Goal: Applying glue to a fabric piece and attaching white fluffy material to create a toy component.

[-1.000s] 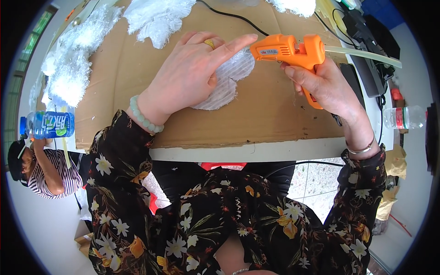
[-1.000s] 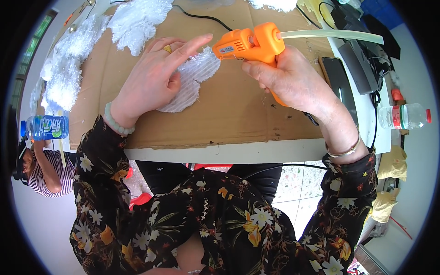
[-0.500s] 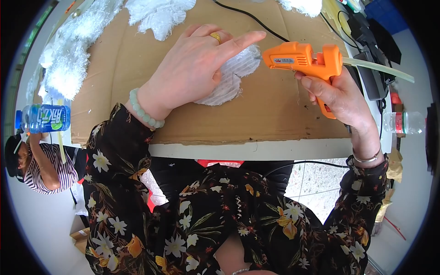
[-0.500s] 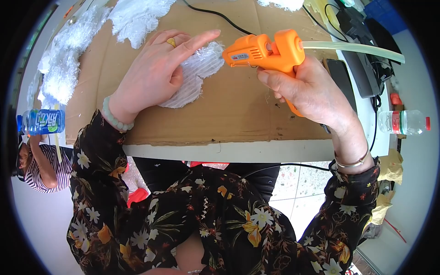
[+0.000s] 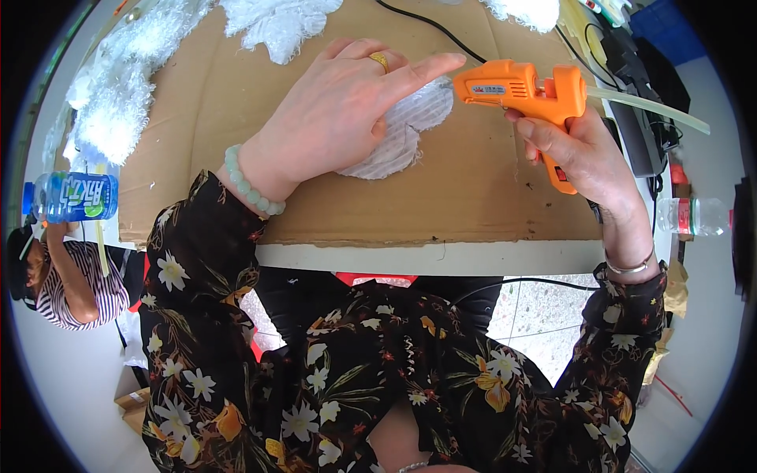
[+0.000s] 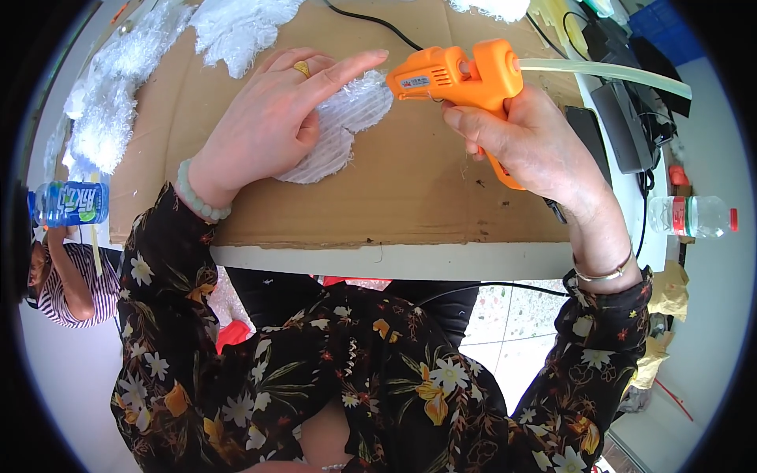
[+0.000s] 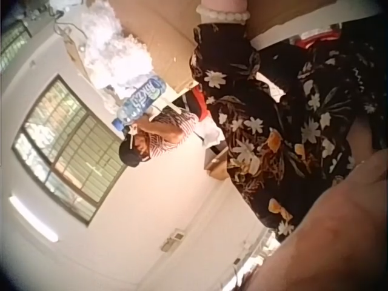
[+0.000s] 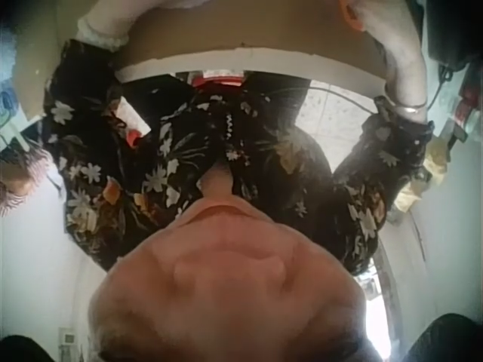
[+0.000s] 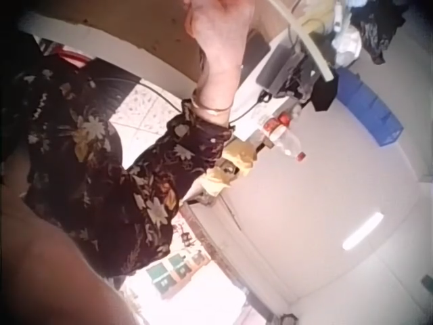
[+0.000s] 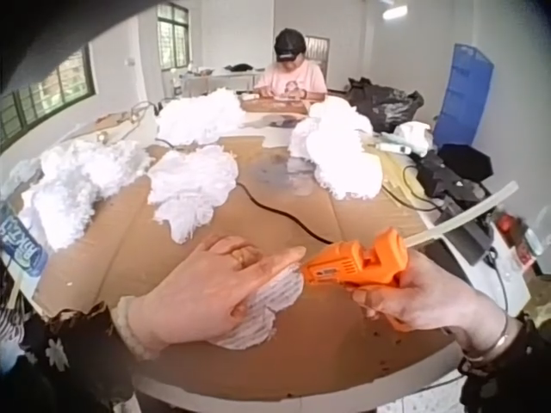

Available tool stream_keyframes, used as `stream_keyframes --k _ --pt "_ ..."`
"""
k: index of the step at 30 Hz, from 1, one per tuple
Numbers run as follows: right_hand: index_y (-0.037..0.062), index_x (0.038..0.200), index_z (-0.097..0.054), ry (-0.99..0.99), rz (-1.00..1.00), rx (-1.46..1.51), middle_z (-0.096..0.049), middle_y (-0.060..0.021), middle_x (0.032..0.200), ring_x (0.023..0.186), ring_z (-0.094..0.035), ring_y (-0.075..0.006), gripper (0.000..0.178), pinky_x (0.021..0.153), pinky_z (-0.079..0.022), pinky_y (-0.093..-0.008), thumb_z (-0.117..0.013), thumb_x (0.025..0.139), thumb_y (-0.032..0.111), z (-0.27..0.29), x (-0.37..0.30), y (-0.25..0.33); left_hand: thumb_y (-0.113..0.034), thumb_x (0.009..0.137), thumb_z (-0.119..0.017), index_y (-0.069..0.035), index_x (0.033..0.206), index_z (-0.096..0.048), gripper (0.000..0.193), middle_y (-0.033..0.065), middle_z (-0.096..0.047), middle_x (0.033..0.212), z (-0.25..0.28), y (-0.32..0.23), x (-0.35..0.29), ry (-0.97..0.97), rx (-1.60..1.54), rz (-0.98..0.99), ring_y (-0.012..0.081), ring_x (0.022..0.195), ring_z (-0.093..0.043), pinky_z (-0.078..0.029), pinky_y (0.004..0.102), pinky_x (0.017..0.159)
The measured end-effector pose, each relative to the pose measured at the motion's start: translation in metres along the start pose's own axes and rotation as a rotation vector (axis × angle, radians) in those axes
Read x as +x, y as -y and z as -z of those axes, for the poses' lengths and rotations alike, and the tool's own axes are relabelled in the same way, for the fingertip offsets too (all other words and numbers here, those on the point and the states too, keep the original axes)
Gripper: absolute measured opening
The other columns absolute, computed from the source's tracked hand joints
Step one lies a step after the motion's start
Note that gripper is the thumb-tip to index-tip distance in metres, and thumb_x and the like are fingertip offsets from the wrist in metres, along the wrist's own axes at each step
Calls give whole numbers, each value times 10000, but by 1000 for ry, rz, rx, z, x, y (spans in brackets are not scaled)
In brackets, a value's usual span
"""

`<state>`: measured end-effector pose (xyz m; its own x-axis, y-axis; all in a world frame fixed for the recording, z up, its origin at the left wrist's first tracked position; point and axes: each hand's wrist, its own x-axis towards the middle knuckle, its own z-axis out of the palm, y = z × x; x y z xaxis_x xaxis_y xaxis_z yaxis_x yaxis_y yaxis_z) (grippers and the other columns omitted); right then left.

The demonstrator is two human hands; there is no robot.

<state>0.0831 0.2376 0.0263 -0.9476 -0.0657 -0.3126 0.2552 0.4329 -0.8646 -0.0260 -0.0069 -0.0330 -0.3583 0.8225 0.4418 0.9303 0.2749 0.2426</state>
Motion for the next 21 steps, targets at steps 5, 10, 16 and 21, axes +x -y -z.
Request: stream_keyframes --k 5,10,16,21 --pt "-17 1128 -568 64 61 -23 -606 -32 956 691 -512 -81 269 651 -451 -227 -578 915 147 -6 3 14 92 662 -517 -234 1390 -400 806 68 -622 792 22 -7 -12 -5 50 37 264 936 -588 -433 389 857" --pt "-5 1144 -554 16 2 -25 -610 -37 997 686 -509 -83 276 646 -452 -223 -581 915 147 0 -1 1 88 668 -515 -235 1395 -393 805 78 -632 799 -2 2 -3 -1 9 5 277 951 -594 -433 392 869" --pt "2 1149 -536 25 5 -32 -612 -55 1007 684 -514 -89 279 645 -458 -228 -584 914 143 2 0 6 84 679 -513 -236 1391 -395 790 79 -653 853 6 -3 -2 35 -15 20 280 936 -602 -433 398 877" --pt "7 1148 -513 27 -17 -38 -616 -75 1025 683 -518 -93 278 653 -464 -233 -586 912 135 5 0 9 77 686 -520 -240 1392 -391 784 70 -666 902 6 -4 -1 10 -6 10 279 929 -604 -432 396 881"
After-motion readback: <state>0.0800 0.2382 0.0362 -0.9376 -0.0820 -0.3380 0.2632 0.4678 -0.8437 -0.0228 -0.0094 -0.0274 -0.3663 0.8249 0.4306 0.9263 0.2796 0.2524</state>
